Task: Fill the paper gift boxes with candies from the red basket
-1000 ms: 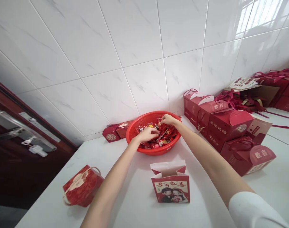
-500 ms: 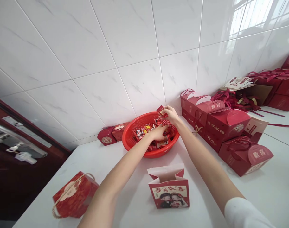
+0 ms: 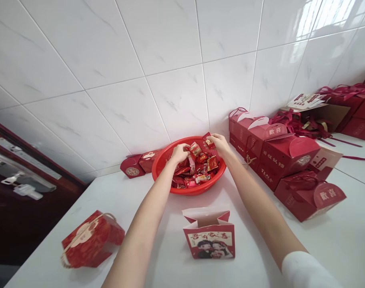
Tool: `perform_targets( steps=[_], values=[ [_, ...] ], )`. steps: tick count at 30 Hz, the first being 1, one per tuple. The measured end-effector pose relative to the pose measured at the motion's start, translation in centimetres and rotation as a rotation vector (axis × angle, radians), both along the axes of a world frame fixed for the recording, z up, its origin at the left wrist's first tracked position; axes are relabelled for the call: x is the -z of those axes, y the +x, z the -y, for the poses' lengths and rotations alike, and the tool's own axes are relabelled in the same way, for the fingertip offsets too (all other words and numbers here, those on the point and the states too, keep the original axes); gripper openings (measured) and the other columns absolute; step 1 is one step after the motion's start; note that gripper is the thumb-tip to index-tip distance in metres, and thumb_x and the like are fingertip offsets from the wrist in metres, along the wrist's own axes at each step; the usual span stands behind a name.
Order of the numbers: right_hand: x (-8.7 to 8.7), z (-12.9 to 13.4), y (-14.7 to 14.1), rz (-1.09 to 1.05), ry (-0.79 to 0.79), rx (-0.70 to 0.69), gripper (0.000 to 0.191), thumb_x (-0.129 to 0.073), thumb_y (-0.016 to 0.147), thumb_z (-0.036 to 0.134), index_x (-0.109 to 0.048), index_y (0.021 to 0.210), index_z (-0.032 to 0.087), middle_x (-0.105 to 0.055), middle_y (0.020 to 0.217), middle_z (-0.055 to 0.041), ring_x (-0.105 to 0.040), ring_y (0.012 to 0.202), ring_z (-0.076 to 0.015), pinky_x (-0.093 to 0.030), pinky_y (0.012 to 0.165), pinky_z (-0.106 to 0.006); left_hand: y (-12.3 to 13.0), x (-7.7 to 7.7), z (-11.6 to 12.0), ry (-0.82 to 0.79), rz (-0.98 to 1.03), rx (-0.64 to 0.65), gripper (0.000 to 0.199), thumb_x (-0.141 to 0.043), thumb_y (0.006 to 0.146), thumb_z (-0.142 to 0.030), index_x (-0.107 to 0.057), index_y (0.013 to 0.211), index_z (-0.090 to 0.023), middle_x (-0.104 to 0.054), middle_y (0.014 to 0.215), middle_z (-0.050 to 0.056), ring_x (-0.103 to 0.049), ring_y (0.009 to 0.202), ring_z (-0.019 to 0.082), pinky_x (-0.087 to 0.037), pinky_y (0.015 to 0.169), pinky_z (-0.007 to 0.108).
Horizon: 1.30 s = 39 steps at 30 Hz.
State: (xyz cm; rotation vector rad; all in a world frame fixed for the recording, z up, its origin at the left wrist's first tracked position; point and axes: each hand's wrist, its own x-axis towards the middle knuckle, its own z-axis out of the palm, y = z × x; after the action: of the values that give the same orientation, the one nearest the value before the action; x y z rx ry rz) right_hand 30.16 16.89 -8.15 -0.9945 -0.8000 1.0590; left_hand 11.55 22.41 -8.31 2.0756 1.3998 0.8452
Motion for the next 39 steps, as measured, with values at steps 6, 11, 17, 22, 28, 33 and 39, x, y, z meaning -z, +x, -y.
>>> perform_targets(
  steps=[6, 11, 17, 22, 28, 33, 39],
  values=[
    [0.3, 0.5, 0.1, 0.013, 0.014, -0.041, 0.017, -0.074, 0.067, 0.028, -0.060, 0.069, 0.019, -0.064, 0.061, 0.0018, -0.063, 0.056, -0.0140, -0.050, 0.053, -0.023, -0.4, -0.1, -0.5, -0.029, 0.243, -0.023, 0.031, -0.057, 0.070, -0.010, -0.072, 0.095, -0.019, -0.077, 0.096, 0.004, -0.069, 0.086, 0.021, -0.053, 0.077, 0.029],
    [0.3, 0.9, 0.0, -0.007, 0.017, -0.069, 0.018, -0.075, 0.067, 0.029, -0.060, 0.070, 0.019, -0.066, 0.061, -0.0002, -0.064, 0.056, -0.0158, -0.050, 0.051, -0.023, -0.3, -0.6, -0.3, -0.014, 0.385, 0.002, 0.010, -0.061, 0.072, -0.023, -0.068, 0.076, -0.017, -0.074, 0.083, 0.005, -0.067, 0.081, 0.020, -0.050, 0.075, 0.029],
    [0.2, 1.4, -0.2, -0.065, 0.029, -0.064, 0.027, -0.080, 0.064, 0.034, -0.057, 0.068, 0.020, -0.066, 0.060, -0.0001, -0.065, 0.055, -0.0176, -0.052, 0.051, -0.026, -0.3, -0.8, 0.5, 0.049, 0.440, -0.008, 0.015, -0.065, 0.073, -0.032, -0.062, 0.068, -0.019, -0.066, 0.070, 0.001, -0.058, 0.069, 0.017, -0.044, 0.067, 0.028],
    [-0.1, 1.8, -0.2, -0.076, 0.037, -0.060, 0.025, -0.081, 0.059, 0.030, -0.061, 0.070, 0.020, -0.066, 0.060, 0.0010, -0.064, 0.056, -0.0155, -0.052, 0.053, -0.025, -0.1, -1.3, 0.9, 0.111, 0.510, 0.057, 0.026, -0.061, 0.075, -0.039, -0.049, 0.061, -0.020, -0.052, 0.062, -0.004, -0.050, 0.064, 0.014, -0.040, 0.064, 0.025],
    [-0.1, 2.1, -0.5, -0.080, 0.086, -0.068, 0.032, -0.086, 0.050, 0.031, -0.064, 0.068, 0.018, -0.069, 0.065, -0.0007, -0.063, 0.057, -0.0148, -0.053, 0.054, -0.025, 1.1, -0.9, 1.4, 0.128, 0.392, 0.126, 0.035, -0.061, 0.076, -0.049, -0.043, 0.063, -0.022, -0.044, 0.058, -0.006, -0.045, 0.058, 0.012, -0.037, 0.060, 0.025],
    [0.5, 2.0, -0.8, 0.008, 0.072, -0.194, 0.041, -0.089, 0.047, 0.029, -0.067, 0.079, 0.016, -0.071, 0.071, -0.0021, -0.066, 0.060, -0.0188, -0.054, 0.054, -0.028, 1.9, 0.0, 1.5, 0.142, 0.354, 0.158, 0.033, -0.061, 0.080, -0.051, -0.044, 0.081, -0.023, -0.050, 0.060, -0.007, -0.050, 0.058, 0.013, -0.038, 0.060, 0.024],
    [0.9, 1.5, -0.7, -0.066, 0.140, -0.041, 0.042, -0.087, 0.042, 0.021, -0.062, 0.075, 0.018, -0.070, 0.069, -0.0001, -0.066, 0.061, -0.0193, -0.056, 0.059, -0.031, 2.4, 0.0, 2.3, 0.192, 0.316, 0.132, 0.027, -0.048, 0.090, -0.046, -0.043, 0.077, -0.023, -0.056, 0.069, -0.004, -0.055, 0.067, 0.015, -0.041, 0.066, 0.026]
  ],
)
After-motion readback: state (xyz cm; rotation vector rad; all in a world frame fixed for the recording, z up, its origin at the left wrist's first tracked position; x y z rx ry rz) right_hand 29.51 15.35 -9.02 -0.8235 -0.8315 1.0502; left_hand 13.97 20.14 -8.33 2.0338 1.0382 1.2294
